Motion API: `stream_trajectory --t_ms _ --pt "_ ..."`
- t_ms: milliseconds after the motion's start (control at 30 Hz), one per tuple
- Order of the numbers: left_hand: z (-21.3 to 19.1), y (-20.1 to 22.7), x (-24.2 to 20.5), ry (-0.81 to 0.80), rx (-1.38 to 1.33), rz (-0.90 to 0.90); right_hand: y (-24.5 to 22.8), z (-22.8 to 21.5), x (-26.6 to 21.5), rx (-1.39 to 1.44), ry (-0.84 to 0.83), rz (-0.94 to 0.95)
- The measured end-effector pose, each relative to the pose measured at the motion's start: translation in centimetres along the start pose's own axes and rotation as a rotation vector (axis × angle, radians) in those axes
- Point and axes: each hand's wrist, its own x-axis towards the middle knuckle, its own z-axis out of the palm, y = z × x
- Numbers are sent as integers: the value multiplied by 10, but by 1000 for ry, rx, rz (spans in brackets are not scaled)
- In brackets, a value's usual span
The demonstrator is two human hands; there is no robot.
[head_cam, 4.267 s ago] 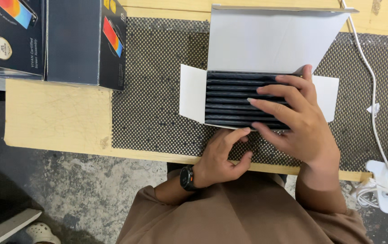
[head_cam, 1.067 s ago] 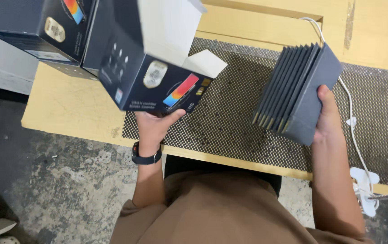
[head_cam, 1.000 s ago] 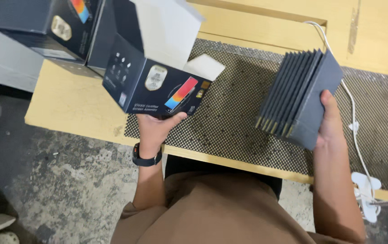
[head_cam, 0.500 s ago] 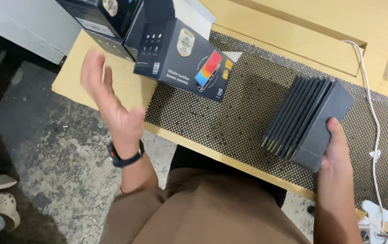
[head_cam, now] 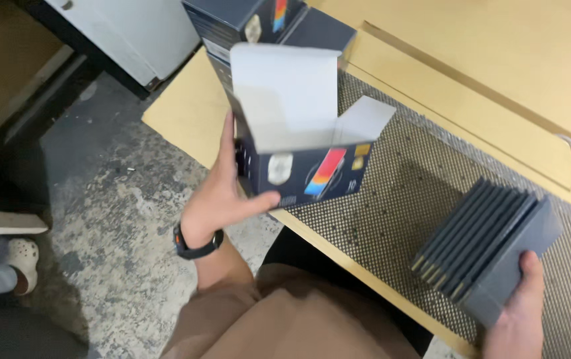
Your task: The person opens a box and removes several individual packages containing screen assemblies, then removes one screen assembly from its protective sleeve and peels back the film to show the front and back of the part.
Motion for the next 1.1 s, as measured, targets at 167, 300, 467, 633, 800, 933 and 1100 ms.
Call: stream_trajectory --t_ms 167,300,467,633,800,933,1100 --pt "19 -57 -13 70 -108 269 -6 32 -29 -37 78 92" --pt "59 -86 0 123 66 307 10 9 -11 -14 -122 135" --pt "96 -82 49 137 62 114 18 6 -3 -32 -129 161" --pt "111 -75 61 297 153 211 10 16 -14 -42 -92 152" --pt "115 -80 60 382 235 262 15 10 -9 99 -143 203" --pt "118 -78 58 387 321 234 16 16 -3 115 -11 232" --pt "124 -80 40 791 66 467 -10 73 -39 47 -104 1"
